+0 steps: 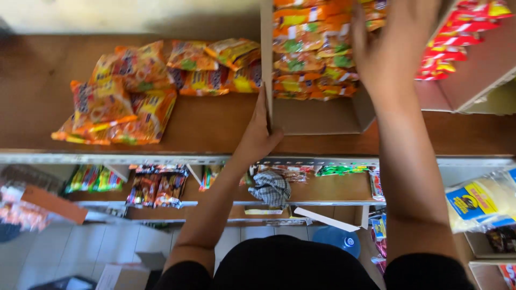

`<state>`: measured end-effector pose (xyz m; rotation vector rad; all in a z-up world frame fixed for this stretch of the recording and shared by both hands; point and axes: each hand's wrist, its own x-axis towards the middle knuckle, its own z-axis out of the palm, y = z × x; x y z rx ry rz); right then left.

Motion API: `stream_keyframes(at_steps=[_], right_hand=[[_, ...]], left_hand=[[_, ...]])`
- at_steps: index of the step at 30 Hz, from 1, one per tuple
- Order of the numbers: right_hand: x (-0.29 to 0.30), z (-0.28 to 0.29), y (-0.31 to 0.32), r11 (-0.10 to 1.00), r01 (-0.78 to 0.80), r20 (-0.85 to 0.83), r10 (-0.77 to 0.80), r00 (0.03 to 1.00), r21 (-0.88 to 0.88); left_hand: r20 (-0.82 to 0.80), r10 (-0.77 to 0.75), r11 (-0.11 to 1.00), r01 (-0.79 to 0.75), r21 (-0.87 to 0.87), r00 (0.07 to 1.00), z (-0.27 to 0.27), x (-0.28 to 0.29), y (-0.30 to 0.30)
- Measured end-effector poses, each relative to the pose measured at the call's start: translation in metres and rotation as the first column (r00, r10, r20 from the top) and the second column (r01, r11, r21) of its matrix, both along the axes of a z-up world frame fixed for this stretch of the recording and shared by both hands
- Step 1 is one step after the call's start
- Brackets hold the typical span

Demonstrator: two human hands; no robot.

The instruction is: Cleaning a box and then restocking and organizing instant noodle packages on grocery store shelves.

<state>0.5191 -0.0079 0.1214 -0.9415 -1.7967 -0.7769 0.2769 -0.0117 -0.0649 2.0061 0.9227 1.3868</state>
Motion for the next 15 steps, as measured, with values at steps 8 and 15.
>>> stream_keyframes(at_steps=[8,15], right_hand=[[-0.012,-0.071,-0.118,0.973,-0.175,-0.323,0.118,0.939,-0.153],[-0.008,-0.077,-0.131,0.957,-0.194,-0.394,0.095,0.914,-0.218]], left_hand=[[-0.201,0.459,0.844,-0.354,0.404,0.865,0.029,-0.078,0.084],[-0.782,0.425,0.905,-0.206,0.371,0.457,0.051,-0.082,0.163]])
